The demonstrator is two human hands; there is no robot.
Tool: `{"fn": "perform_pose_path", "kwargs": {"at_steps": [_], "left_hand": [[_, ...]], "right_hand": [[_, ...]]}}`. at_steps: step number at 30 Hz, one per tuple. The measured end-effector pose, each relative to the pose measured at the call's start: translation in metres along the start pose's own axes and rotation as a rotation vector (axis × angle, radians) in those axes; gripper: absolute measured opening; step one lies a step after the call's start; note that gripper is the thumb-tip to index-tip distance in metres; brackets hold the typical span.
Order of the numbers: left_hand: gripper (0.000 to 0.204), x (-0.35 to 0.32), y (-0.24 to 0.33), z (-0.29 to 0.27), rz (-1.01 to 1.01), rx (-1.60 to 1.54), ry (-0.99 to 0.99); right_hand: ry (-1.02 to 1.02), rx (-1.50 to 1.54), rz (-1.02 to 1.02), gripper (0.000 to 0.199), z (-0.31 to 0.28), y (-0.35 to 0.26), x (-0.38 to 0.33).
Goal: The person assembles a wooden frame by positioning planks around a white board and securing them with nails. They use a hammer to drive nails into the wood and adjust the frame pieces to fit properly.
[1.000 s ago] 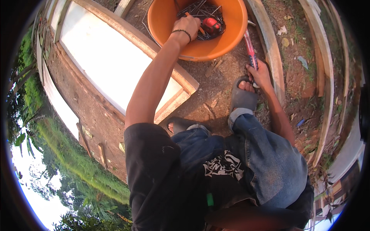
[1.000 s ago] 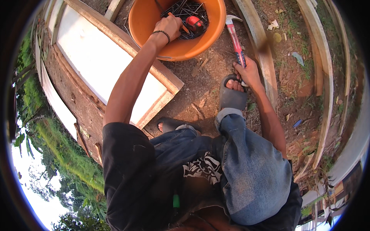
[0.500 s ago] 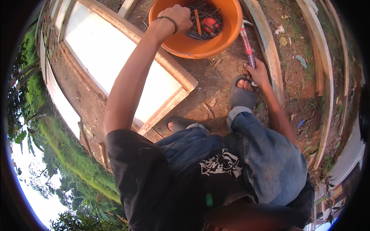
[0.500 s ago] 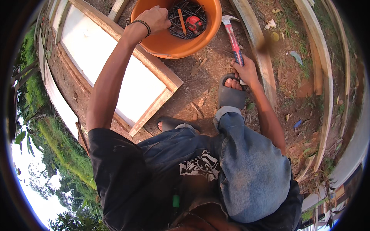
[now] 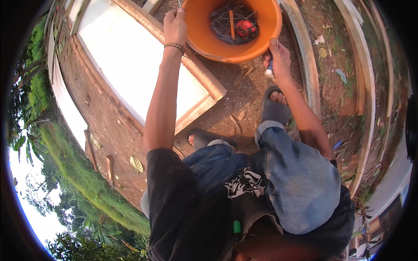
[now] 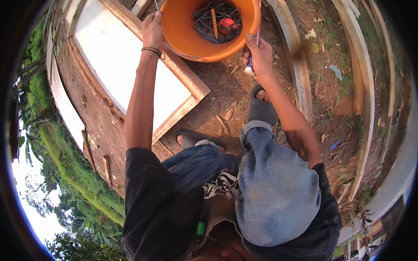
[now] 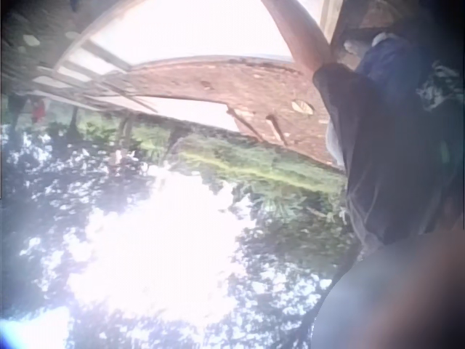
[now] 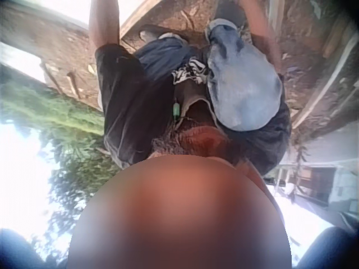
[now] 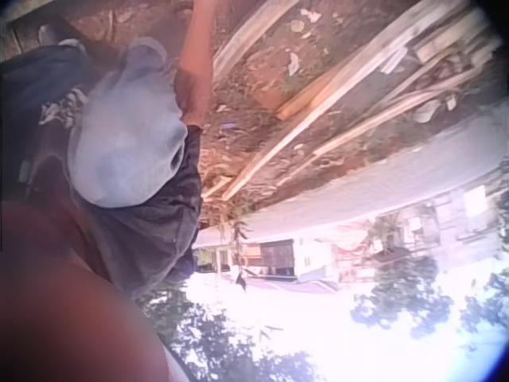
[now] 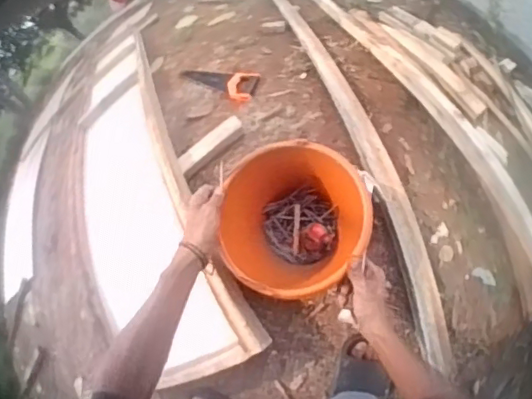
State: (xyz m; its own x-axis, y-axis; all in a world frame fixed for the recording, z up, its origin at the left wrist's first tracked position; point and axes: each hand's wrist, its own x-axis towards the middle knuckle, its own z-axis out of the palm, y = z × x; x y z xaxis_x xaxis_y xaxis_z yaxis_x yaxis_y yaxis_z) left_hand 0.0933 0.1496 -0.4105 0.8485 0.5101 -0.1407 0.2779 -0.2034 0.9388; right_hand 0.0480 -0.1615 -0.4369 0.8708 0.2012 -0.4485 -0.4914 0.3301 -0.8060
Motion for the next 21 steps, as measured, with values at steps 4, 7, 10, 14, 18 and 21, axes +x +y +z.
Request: {"fn": "perform_pose_path", "kwargs": {"at_steps": [4, 7, 10, 14, 18, 21], "left_hand": [[0.024, 0.003, 0.008, 0.034, 0.271, 0.176, 0.472], [0.034, 0.033, 0.011, 0.028, 0.326, 0.245, 0.489], [0.039, 0.089, 0.001, -0.012, 0.350, 0.453, 0.418], [0.036, 0.115, -0.005, -0.031, 0.336, 0.488, 0.457], [0.032, 0.030, 0.068, -0.047, 0.420, 0.605, 0.080], [0.032, -0.033, 0.105, -0.059, 0.414, 0.753, -0.348]], "right_hand": [[0.039, -0.102, -0.091, 0.036, 0.015, -0.016, 0.019], [0.030, -0.143, -0.197, 0.031, 0.017, -0.024, 0.048], [-0.002, -0.398, -0.136, 0.035, 0.047, -0.050, 0.086], [0.001, -0.329, -0.180, 0.031, 0.040, -0.045, 0.115], [0.090, -0.288, -0.197, 0.032, -0.026, -0.019, 0.061], [0.206, -0.405, -0.044, 0.037, -0.061, -0.018, -0.009]]}}
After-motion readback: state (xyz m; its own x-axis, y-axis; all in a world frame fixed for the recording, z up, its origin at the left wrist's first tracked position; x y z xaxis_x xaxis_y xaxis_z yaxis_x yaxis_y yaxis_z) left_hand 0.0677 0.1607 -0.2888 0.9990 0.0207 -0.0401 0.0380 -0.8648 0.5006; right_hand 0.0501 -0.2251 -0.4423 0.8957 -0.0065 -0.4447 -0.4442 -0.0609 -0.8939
